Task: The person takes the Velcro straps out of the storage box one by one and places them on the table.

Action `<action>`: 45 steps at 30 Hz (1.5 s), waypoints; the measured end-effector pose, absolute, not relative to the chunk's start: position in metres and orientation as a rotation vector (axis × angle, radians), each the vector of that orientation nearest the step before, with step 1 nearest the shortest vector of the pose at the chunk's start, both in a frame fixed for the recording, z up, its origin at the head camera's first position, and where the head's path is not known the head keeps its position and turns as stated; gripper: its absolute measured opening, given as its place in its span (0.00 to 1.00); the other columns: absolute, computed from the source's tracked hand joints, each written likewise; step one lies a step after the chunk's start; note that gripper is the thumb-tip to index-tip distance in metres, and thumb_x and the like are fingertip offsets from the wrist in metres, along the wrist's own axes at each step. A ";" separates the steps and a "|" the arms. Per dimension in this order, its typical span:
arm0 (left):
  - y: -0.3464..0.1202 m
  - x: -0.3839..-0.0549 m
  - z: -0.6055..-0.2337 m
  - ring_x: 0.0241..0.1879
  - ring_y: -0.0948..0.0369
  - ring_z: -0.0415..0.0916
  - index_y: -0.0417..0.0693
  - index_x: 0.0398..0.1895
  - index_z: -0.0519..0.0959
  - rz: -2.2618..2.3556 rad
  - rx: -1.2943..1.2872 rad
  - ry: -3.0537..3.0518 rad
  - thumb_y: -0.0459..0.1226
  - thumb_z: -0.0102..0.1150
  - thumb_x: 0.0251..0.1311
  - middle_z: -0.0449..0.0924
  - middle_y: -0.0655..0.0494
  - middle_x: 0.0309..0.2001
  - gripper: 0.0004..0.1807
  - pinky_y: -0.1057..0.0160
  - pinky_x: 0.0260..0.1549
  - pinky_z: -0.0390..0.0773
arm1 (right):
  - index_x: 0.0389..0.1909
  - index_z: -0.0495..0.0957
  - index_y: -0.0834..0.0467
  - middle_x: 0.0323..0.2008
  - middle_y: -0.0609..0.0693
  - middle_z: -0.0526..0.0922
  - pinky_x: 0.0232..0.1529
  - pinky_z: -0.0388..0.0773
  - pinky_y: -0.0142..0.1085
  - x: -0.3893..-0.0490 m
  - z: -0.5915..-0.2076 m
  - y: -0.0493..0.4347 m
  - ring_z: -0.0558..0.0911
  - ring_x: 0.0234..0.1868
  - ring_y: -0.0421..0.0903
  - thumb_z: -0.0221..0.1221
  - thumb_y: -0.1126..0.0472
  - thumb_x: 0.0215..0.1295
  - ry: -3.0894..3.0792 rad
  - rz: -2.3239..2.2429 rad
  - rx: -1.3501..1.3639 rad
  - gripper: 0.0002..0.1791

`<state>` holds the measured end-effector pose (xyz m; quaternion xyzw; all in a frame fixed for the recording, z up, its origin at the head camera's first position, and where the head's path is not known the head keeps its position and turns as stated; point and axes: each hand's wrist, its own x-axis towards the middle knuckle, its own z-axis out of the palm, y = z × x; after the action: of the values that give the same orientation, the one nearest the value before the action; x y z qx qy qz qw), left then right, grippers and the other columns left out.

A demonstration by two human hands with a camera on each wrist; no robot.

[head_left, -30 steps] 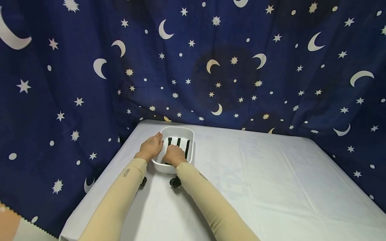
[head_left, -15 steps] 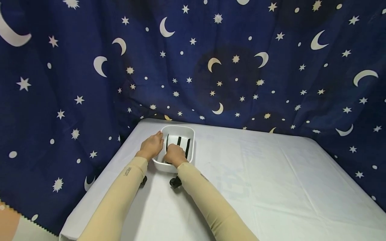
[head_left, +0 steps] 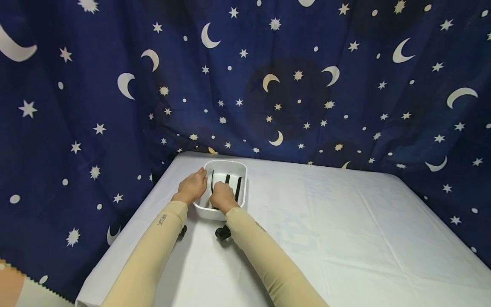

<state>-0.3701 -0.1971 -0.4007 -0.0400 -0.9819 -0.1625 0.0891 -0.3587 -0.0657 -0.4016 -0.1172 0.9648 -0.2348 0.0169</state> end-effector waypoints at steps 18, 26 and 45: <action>-0.193 -0.369 -0.404 0.70 0.44 0.68 0.40 0.73 0.66 -0.487 -0.124 -2.907 0.40 0.39 0.76 0.63 0.45 0.75 0.26 0.42 0.66 0.73 | 0.19 0.75 0.58 0.24 0.53 0.80 0.33 0.81 0.40 -0.361 -0.400 -0.056 0.77 0.27 0.48 0.62 0.66 0.61 3.023 -0.865 -0.409 0.12; -0.190 -0.369 -0.400 0.69 0.44 0.69 0.42 0.73 0.66 -0.483 -0.129 -2.917 0.41 0.40 0.77 0.63 0.46 0.75 0.26 0.42 0.65 0.73 | 0.17 0.79 0.59 0.27 0.54 0.86 0.35 0.83 0.42 -0.364 -0.394 -0.050 0.84 0.33 0.51 0.67 0.59 0.62 3.067 -0.861 -0.410 0.16; -0.196 -0.369 -0.400 0.72 0.44 0.64 0.40 0.75 0.63 -0.498 -0.120 -2.961 0.44 0.44 0.74 0.58 0.44 0.77 0.30 0.41 0.66 0.71 | 0.06 0.66 0.51 0.10 0.41 0.69 0.19 0.61 0.29 -0.360 -0.370 -0.009 0.65 0.15 0.39 0.65 0.62 0.63 2.898 -1.276 -0.494 0.27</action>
<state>-0.3691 -0.1962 -0.3997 -0.0398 -0.9831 -0.1653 0.0681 -0.3603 -0.0095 -0.3696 -0.1539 0.9039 -0.3978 -0.0317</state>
